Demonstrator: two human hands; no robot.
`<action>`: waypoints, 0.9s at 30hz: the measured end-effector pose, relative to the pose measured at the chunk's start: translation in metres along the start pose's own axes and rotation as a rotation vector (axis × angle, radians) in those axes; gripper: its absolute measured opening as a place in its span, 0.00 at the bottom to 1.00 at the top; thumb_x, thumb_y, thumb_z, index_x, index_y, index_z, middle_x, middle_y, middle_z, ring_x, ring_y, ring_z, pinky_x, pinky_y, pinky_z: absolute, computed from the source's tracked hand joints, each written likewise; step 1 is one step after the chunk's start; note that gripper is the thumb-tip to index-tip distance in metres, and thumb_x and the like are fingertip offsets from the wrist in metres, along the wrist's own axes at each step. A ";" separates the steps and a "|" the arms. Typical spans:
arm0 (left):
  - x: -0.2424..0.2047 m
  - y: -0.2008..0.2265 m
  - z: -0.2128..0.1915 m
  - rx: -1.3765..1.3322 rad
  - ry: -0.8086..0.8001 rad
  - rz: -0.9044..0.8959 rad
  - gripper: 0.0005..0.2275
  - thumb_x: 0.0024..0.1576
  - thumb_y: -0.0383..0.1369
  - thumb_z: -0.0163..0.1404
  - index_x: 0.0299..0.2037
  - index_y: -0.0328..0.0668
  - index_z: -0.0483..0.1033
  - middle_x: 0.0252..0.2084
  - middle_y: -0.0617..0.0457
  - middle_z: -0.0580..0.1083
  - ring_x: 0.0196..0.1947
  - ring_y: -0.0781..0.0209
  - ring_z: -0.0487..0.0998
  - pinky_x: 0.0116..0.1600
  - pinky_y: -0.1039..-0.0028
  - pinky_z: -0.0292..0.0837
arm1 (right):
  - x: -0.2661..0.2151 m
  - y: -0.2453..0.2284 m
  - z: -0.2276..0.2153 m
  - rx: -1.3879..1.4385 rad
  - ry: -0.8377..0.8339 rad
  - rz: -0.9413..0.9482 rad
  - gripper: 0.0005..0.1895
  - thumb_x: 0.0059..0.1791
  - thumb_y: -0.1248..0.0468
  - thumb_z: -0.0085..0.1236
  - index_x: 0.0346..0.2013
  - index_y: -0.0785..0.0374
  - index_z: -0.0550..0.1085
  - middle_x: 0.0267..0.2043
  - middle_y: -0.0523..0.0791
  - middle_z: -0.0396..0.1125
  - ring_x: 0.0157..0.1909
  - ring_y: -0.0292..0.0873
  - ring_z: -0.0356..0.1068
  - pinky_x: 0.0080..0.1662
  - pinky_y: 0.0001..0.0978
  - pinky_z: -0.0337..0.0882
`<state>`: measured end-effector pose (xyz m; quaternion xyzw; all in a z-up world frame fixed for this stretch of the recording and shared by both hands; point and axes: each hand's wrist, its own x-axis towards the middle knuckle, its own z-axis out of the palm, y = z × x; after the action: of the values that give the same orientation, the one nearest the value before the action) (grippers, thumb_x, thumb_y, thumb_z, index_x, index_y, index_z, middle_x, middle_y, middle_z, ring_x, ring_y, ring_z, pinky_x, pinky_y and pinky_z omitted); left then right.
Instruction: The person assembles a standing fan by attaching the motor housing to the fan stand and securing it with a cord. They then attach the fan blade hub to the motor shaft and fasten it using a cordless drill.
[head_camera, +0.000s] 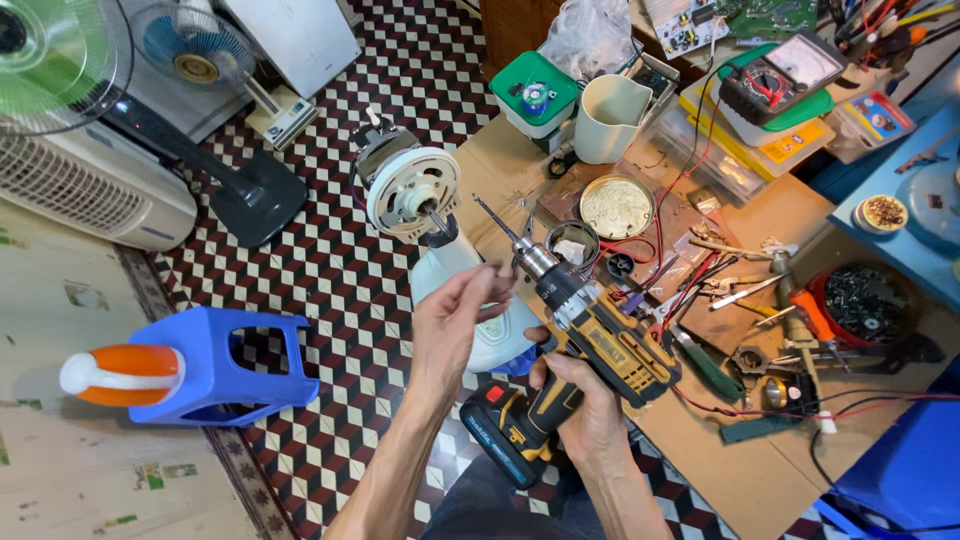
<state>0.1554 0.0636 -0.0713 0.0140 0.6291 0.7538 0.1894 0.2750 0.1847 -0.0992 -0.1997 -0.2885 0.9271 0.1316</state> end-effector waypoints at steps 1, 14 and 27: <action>-0.004 0.009 -0.007 0.126 0.088 0.152 0.14 0.64 0.34 0.50 0.53 0.32 0.79 0.44 0.46 0.82 0.44 0.63 0.81 0.52 0.73 0.79 | 0.004 0.003 0.004 -0.004 0.005 0.001 0.21 0.44 0.72 0.56 0.53 0.66 0.72 0.47 0.55 0.74 0.34 0.44 0.69 0.39 0.35 0.71; 0.093 0.094 -0.075 1.123 0.009 0.792 0.22 0.71 0.41 0.42 0.67 0.31 0.67 0.70 0.34 0.64 0.73 0.39 0.62 0.74 0.57 0.57 | 0.018 0.038 0.027 -0.019 0.007 0.015 0.20 0.43 0.70 0.57 0.51 0.68 0.73 0.47 0.53 0.74 0.34 0.42 0.70 0.40 0.35 0.72; 0.099 0.087 -0.077 1.126 0.005 0.829 0.17 0.67 0.39 0.50 0.61 0.37 0.74 0.68 0.37 0.68 0.72 0.41 0.64 0.74 0.58 0.58 | 0.017 0.036 0.026 -0.257 -0.009 -0.104 0.16 0.45 0.73 0.58 0.48 0.69 0.76 0.48 0.53 0.76 0.34 0.41 0.72 0.40 0.35 0.75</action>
<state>0.0202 0.0092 -0.0259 0.3472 0.8671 0.3234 -0.1515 0.2436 0.1498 -0.1057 -0.1956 -0.4155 0.8753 0.1514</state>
